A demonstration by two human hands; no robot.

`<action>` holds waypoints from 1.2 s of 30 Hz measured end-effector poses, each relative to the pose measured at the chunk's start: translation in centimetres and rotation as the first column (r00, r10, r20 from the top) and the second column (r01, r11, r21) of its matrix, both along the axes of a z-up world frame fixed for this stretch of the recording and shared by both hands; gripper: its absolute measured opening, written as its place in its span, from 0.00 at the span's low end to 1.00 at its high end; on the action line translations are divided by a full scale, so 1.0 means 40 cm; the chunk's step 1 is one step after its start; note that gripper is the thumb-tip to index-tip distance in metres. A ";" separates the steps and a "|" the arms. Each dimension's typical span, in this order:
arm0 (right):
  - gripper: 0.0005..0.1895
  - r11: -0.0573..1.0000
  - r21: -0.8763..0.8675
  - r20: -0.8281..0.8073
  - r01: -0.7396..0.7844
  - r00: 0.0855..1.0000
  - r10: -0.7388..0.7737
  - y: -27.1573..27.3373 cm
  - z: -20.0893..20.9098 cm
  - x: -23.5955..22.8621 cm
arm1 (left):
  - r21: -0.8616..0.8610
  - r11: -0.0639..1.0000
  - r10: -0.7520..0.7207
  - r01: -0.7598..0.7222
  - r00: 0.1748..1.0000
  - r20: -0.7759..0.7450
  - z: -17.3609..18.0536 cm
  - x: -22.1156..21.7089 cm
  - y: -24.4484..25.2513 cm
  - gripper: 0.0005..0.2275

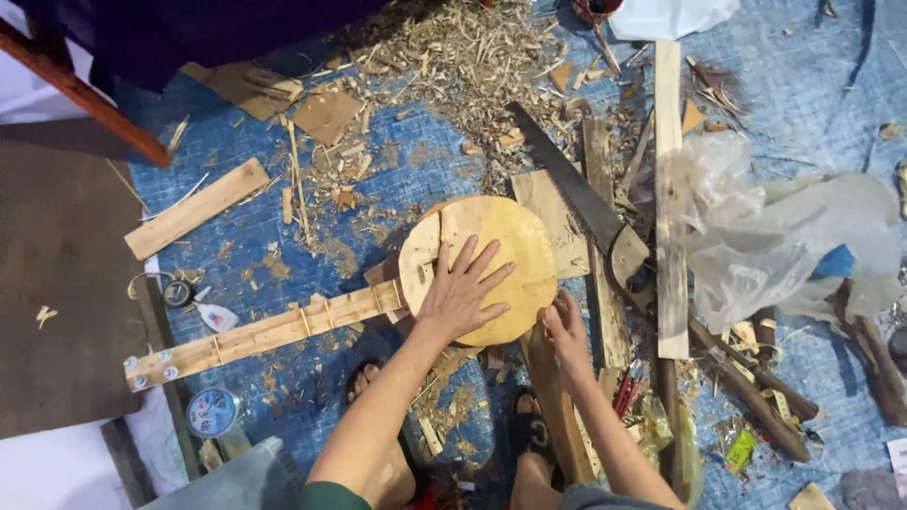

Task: Fitting wooden components together to build a stringed instrument and using a hand saw to trim wood.

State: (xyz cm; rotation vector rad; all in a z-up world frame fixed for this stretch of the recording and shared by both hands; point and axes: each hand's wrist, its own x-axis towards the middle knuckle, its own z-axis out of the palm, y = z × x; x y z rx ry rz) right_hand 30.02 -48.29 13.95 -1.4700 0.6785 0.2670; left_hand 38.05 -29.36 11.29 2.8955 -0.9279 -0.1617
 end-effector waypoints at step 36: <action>0.42 0.969 0.044 0.031 -0.243 0.970 0.242 -0.094 -0.293 -0.132 | -0.127 0.979 0.136 -0.159 0.976 -0.171 -0.112 0.338 -0.131 0.16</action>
